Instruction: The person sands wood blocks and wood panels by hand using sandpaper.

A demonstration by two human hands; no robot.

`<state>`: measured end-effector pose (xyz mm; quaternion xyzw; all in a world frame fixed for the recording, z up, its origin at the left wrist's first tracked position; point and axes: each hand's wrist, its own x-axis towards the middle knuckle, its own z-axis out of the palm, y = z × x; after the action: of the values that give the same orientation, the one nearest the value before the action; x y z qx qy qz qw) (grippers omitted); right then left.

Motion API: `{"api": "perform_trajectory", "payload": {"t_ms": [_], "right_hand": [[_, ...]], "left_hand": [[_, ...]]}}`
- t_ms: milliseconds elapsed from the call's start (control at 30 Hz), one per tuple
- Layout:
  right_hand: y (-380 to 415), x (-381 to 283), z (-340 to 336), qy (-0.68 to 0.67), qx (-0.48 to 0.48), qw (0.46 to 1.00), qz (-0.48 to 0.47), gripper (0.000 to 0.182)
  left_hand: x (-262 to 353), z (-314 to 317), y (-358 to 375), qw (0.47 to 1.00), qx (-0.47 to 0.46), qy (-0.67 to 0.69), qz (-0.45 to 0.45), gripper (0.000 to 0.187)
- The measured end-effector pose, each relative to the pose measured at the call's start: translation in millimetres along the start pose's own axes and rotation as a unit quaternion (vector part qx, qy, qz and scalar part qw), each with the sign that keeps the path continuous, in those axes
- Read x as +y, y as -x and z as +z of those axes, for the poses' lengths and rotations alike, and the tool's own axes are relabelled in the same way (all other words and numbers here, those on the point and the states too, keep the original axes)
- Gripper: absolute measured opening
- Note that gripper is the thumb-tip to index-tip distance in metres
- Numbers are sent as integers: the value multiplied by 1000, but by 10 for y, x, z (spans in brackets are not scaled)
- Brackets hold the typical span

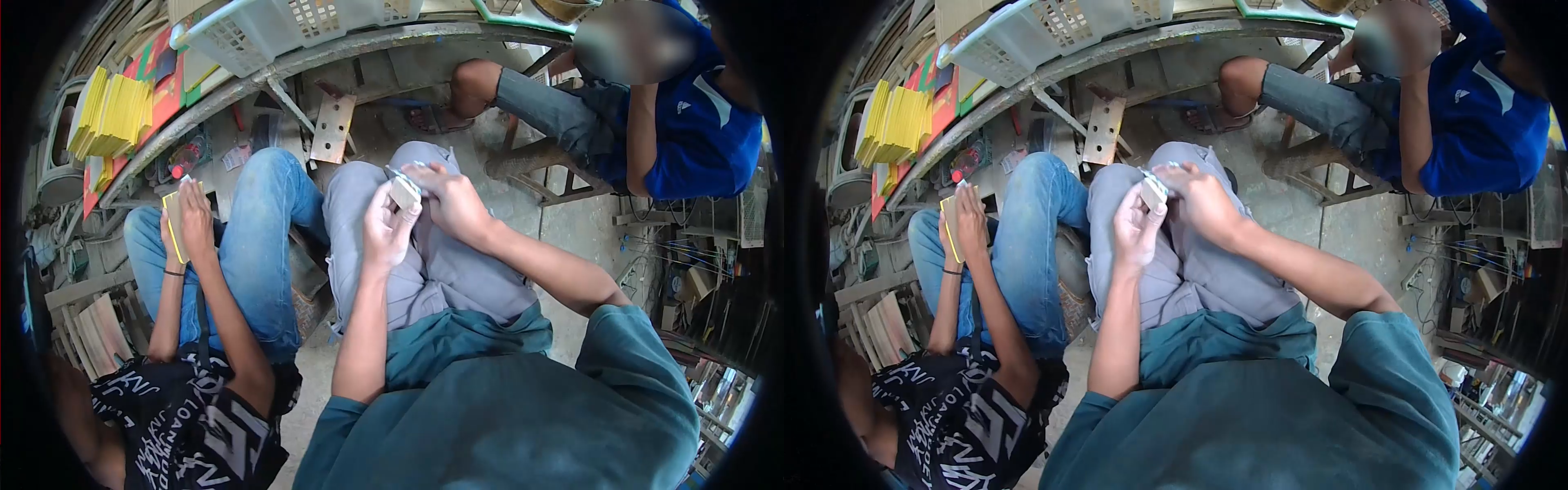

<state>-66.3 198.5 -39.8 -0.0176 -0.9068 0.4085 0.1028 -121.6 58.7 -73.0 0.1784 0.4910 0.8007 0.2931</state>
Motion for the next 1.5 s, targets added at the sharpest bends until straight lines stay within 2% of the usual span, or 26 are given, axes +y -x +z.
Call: {"api": "perform_trajectory", "payload": {"t_ms": [67, 133, 200, 267, 333, 367, 400, 467, 533, 600, 667, 733, 800, 833, 867, 933, 1000, 1033, 1133, 1200, 1267, 1300, 1333, 1400, 1433, 1500], "right_hand": [[56, -388, -90, 5, 25, 1000, -12, 51], [100, -155, -3, 15, 15, 1000, -22, 51], [-80, 49, -38, -4, -12, 1000, 12, 58], [56, -116, -53, 16, 17, 1000, -1, 55], [114, -335, -102, 15, 14, 1000, -3, 55], [76, -193, -89, 29, 12, 1000, 5, 57], [37, 3, -55, 43, 10, 999, 13, 59], [53, 24, -36, 50, 4, 998, 29, 58], [160, -188, -75, 34, 16, 999, 12, 53], [165, -96, -68, 36, 13, 999, 17, 51], [21, 79, -81, 77, -11, 997, 11, 55], [117, -122, -97, 28, 2, 1000, 11, 55], [195, -153, -109, 29, -4, 1000, 8, 54], [150, -90, -105, 40, -6, 999, 7, 56], [74, -4, -102, 52, -6, 999, 3, 59], [51, -62, -117, 67, -19, 998, -2, 60], [152, -316, -179, 32, -27, 999, 17, 55], [165, -314, -180, 21, -32, 999, 11, 53], [14, 42, -114, 96, -38, 995, 6, 57], [61, -62, -117, 108, -32, 994, 5, 56], [161, -312, -166, 60, -30, 998, -9, 49], [151, -294, -180, 57, -30, 998, -8, 48], [158, -182, -155, 54, -35, 998, 2, 48], [-20, 53, -148, 119, -37, 992, -17, 55], [26, -26, -161, 109, -38, 993, 0, 57], [144, -252, -215, 65, -38, 997, -30, 54]], "left_hand": [[-65, 7, 49, 998, 29, 42, 20, 41], [-88, 14, 86, 999, 45, 15, 21, 42], [11, 4, -15, 1000, -3, 0, -1, 44], [-59, -29, -26, 999, -15, -24, 23, 46], [-97, 64, 38, 997, 51, 22, 52, 42], [-134, 10, 37, 999, 33, 13, 13, 43], [-30, 27, 6, 1000, -4, -7, 27, 45], [-39, -15, -6, 1000, -3, 3, -10, 46], [-57, 43, 30, 999, 19, 34, 15, 45], [-69, 51, 68, 999, 38, 7, 16, 47], [-41, 9, 5, 1000, 13, -6, 3, 48], [16, 13, 1, 1000, 16, -10, 4, 46], [7, 78, 40, 998, 44, -13, 32, 43], [4, 30, 24, 999, 24, -20, 33, 43], [12, -8, 33, 999, 22, -27, 3, 43], [19, -37, 9, 1000, 18, -19, -1, 44], [-6, 49, 52, 998, 56, 25, 26, 45], [-17, 20, 37, 998, 28, 11, 51, 47], [-22, -66, 41, 1000, -4, -20, -16, 51], [-6, -67, 47, 999, -7, -40, -16, 51], [-59, 11, 55, 998, 26, 25, 50, 48], [-85, 9, 76, 998, 45, 19, 30, 48], [-31, -14, 52, 1000, 12, 1, -1, 49], [-28, -1, 30, 1000, 24, -2, 7, 49], [-16, 10, 45, 1000, 19, -6, 9, 49], [-8, 54, 52, 998, 42, 32, 31, 47]]}}
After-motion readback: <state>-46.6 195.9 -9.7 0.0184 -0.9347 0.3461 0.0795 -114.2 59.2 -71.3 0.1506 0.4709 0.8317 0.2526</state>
